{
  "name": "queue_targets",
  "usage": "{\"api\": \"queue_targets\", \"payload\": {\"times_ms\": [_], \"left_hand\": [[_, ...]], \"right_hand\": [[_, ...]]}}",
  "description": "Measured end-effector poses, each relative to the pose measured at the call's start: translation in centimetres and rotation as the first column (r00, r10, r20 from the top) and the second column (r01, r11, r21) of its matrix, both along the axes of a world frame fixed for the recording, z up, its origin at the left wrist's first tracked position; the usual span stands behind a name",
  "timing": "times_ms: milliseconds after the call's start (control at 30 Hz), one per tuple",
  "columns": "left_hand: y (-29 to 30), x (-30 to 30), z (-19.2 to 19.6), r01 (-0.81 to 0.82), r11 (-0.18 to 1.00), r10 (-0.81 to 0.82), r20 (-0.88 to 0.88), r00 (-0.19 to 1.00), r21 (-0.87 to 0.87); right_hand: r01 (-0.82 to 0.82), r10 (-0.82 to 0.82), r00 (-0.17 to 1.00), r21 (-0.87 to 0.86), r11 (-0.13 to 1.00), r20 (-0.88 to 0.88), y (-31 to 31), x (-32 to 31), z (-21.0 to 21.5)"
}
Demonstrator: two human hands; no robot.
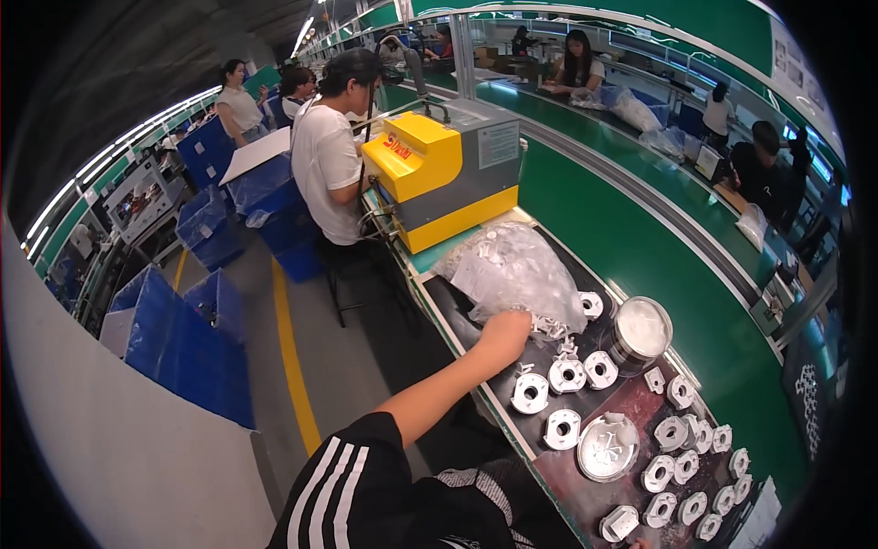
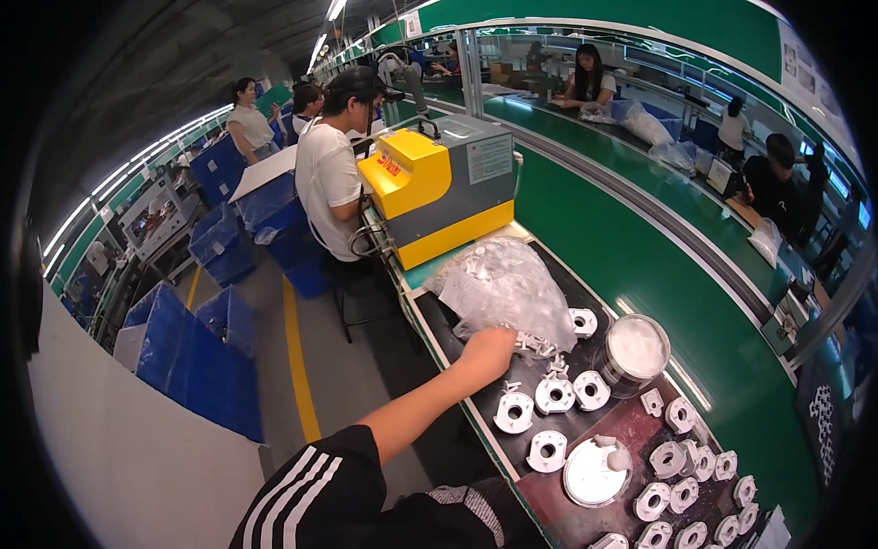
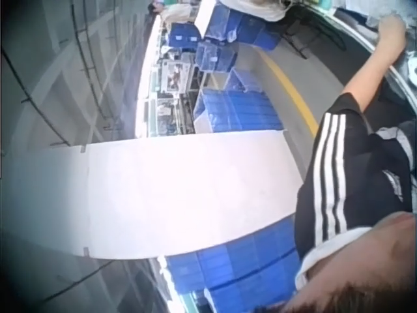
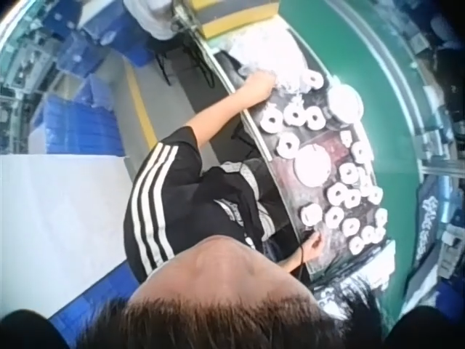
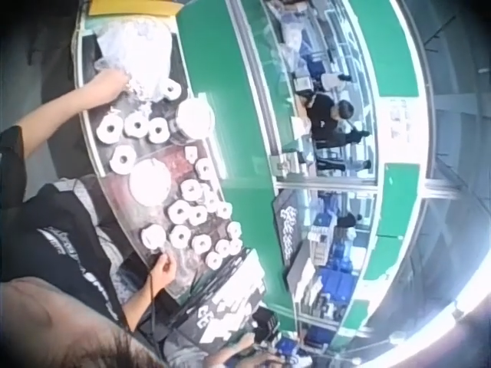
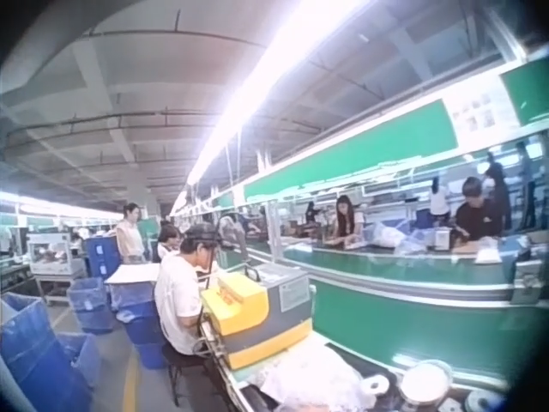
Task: Assembling small light fixture components on a production line by applying paste and attaching chips.
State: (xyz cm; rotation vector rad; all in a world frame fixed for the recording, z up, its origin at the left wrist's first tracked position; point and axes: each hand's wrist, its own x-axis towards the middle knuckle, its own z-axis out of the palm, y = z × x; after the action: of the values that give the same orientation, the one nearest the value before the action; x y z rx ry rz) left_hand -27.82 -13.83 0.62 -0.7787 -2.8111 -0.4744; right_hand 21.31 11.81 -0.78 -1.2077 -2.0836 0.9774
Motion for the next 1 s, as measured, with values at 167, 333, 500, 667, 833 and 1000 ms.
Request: {"api": "queue_targets", "payload": {"times_ms": [167, 333, 500, 667, 833, 1000], "left_hand": [[-1.7, 5.1, 5.3, 0.107, 0.989, -0.087, -0.178, 0.980, 0.103], [1.2, 11.4, 8.2, 0.471, 0.734, -0.530, -0.021, 0.848, 0.490], [3.9, 20.5, 7.9, 0.649, 0.413, -0.838, -0.011, 0.545, 0.639], [4.5, 22.1, 7.2, 0.720, 0.478, -0.823, -0.032, 0.568, 0.503], [4.9, 23.5, 7.3, 0.741, 0.517, -0.831, 0.046, 0.554, 0.428], [5.6, 23.3, 6.4, 0.658, 0.505, -0.809, 0.041, 0.586, 0.559]], "right_hand": [[0.031, -0.036, 0.997, -0.064, 0.997, -0.070, -1.0, 0.2, 1.6], [-0.150, 0.171, 0.971, 0.133, 0.980, -0.167, -3.0, -2.3, 5.4], [-0.570, 0.600, 0.797, 0.410, 0.713, 0.064, -5.4, -9.3, 13.3], [-0.812, 0.803, 0.563, 0.315, 0.492, 0.195, -4.0, -11.8, 14.6], [-0.830, 0.793, 0.556, 0.208, 0.518, 0.246, -4.4, -11.6, 13.6], [-0.808, 0.795, 0.588, 0.141, 0.572, 0.146, -3.3, -11.9, 12.1]]}}
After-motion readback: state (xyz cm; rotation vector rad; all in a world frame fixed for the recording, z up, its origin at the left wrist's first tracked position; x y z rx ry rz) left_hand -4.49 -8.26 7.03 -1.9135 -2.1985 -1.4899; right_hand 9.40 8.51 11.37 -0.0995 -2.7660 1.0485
